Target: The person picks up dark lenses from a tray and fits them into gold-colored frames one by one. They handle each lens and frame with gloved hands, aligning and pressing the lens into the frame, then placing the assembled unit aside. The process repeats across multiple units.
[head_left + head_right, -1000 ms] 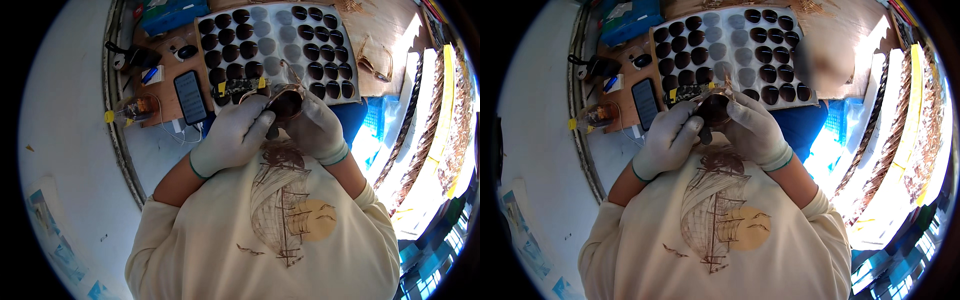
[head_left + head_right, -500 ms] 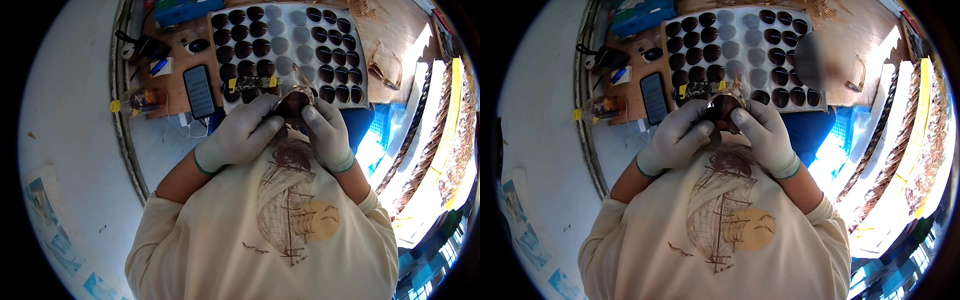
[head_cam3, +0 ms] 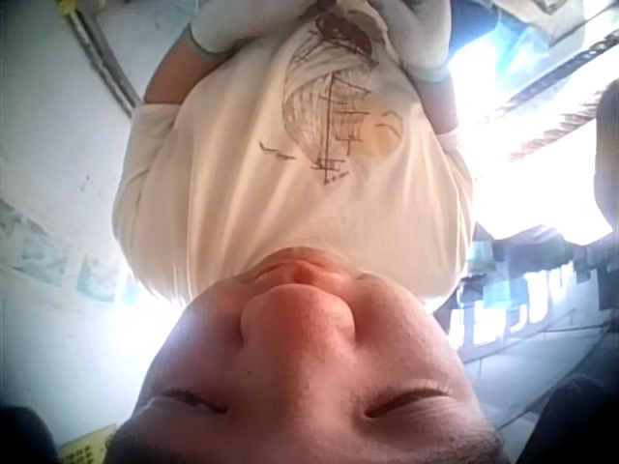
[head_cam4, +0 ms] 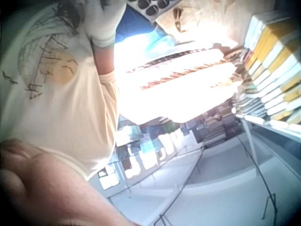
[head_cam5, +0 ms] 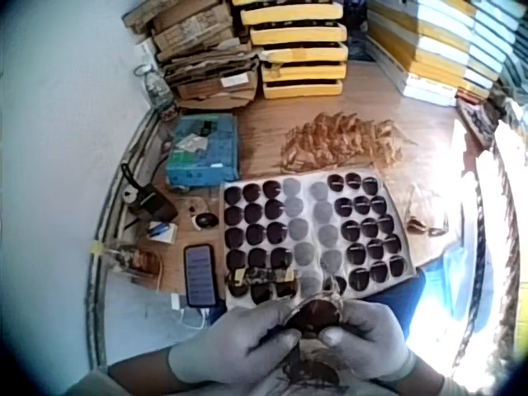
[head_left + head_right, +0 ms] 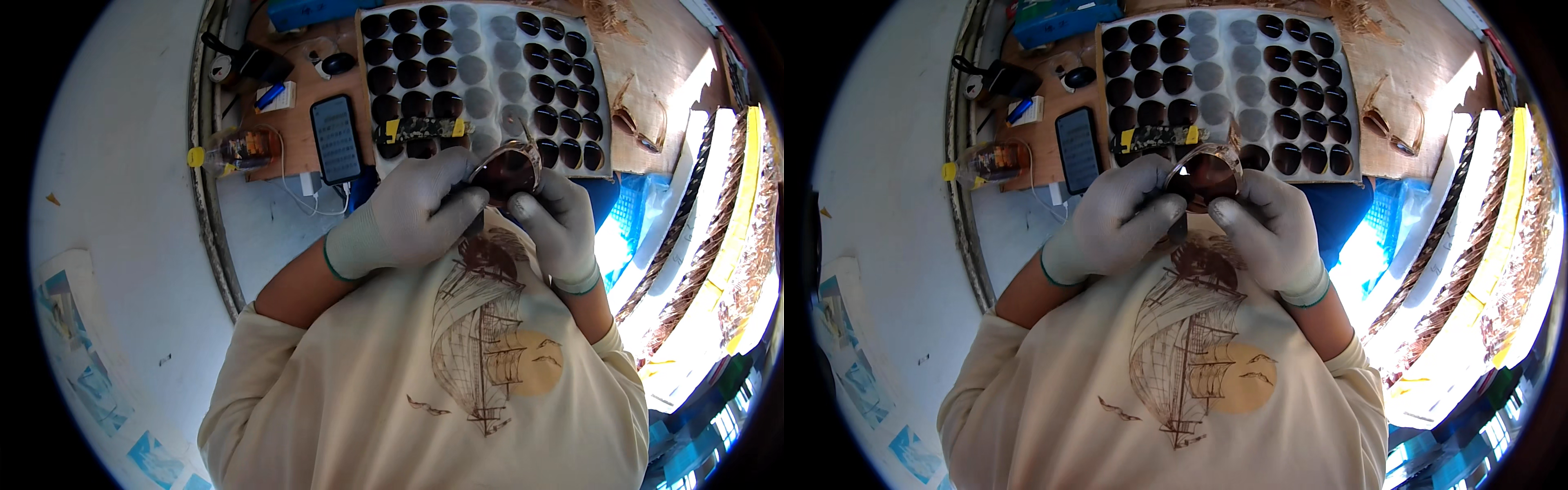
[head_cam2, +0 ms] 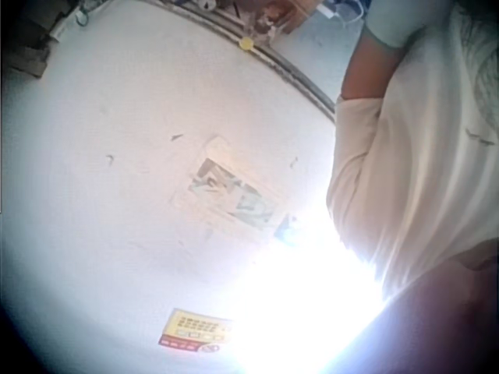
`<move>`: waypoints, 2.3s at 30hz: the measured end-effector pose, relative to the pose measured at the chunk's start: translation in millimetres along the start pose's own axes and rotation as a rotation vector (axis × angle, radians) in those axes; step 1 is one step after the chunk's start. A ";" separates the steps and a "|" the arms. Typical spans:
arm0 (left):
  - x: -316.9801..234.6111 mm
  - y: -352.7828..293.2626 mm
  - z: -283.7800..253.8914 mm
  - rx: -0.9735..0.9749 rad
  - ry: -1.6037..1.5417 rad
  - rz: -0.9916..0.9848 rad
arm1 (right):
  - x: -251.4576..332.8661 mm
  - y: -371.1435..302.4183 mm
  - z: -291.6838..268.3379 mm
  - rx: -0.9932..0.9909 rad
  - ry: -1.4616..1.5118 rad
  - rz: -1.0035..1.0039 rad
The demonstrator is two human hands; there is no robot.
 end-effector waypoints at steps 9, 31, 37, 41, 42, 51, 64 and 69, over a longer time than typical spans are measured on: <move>-16.0 -2.7 4.3 -0.060 0.250 0.279 | -3.9 2.0 -0.7 0.005 0.051 -0.084; -11.9 43.1 48.8 0.438 0.682 0.143 | 20.1 -10.2 -58.4 -0.379 -0.394 -0.452; 61.1 115.6 25.8 0.125 0.764 0.270 | 6.6 -42.9 -112.1 -0.323 -0.491 -0.232; 116.5 113.8 96.1 0.595 1.111 0.115 | -2.0 -51.2 -133.1 -0.493 -0.248 -0.149; 118.5 113.9 100.5 0.597 1.108 0.117 | 2.7 -53.0 -131.8 -0.525 -0.211 -0.268; 63.8 93.0 59.7 0.313 0.252 -0.017 | -14.8 -40.3 -106.9 -0.415 -0.077 -0.306; 39.9 43.9 44.8 0.030 -0.895 -0.116 | -17.5 -17.8 -42.5 0.095 0.076 -0.051; 24.5 40.1 43.4 0.061 -0.578 -0.074 | -20.7 -20.7 -43.2 0.155 0.106 -0.008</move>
Point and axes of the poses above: each hand's wrist, its own y-axis towards the middle knuckle, its own z-axis out of the palm, x = y × z, the point moved 8 cm from there along y, towards the middle knuckle, and after that the axes turned 12 degrees about z, right-handed, at the moved point
